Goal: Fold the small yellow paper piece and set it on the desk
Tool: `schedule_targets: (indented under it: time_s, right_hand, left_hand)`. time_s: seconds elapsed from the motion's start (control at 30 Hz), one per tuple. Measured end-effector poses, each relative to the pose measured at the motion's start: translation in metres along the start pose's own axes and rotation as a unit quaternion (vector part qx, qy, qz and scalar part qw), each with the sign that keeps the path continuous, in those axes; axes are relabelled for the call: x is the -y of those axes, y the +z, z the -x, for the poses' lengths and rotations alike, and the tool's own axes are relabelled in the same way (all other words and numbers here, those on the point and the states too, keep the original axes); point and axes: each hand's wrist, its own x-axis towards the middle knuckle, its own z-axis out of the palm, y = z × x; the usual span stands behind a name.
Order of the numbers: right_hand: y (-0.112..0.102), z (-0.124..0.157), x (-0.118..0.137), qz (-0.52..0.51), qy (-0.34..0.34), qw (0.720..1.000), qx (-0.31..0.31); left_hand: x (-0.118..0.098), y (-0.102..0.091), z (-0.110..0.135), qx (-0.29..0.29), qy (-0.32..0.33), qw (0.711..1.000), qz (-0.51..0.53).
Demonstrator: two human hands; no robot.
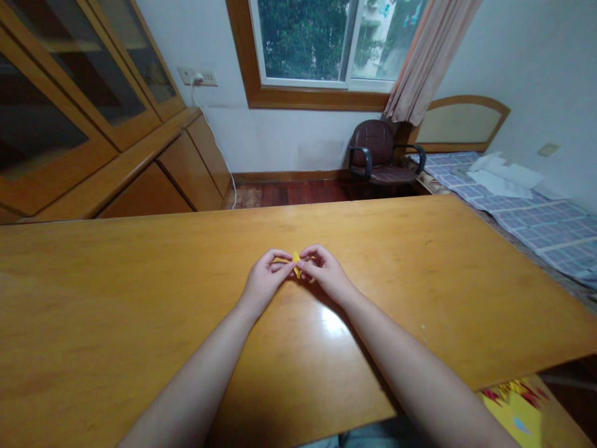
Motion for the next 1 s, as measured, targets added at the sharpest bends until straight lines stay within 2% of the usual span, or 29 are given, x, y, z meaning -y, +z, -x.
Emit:
schedule_targets:
  time_s: [0.1,0.33,0.7,1.0]
  right_hand:
    - [0.0000,-0.0001,0.0015,0.004,0.005,1.000,-0.008]
    - [0.0004,-0.0010,0.0005,0.002,-0.005,1.000,-0.025]
    - [-0.0010,-0.0044,-0.0038,-0.016,0.004,0.999,-0.042]
    - [0.0013,-0.0047,-0.0032,-0.030,0.000,0.997,-0.068]
  left_hand:
    - [-0.0023,-0.0004,-0.0014,-0.006,-0.007,1.000,0.009]
    - [-0.0035,-0.0018,-0.0028,0.034,-0.058,0.998,-0.005]
    - [-0.0063,0.0009,-0.0019,0.002,-0.052,0.999,-0.015]
    - [-0.0033,-0.0005,-0.0025,0.007,-0.039,0.999,-0.034]
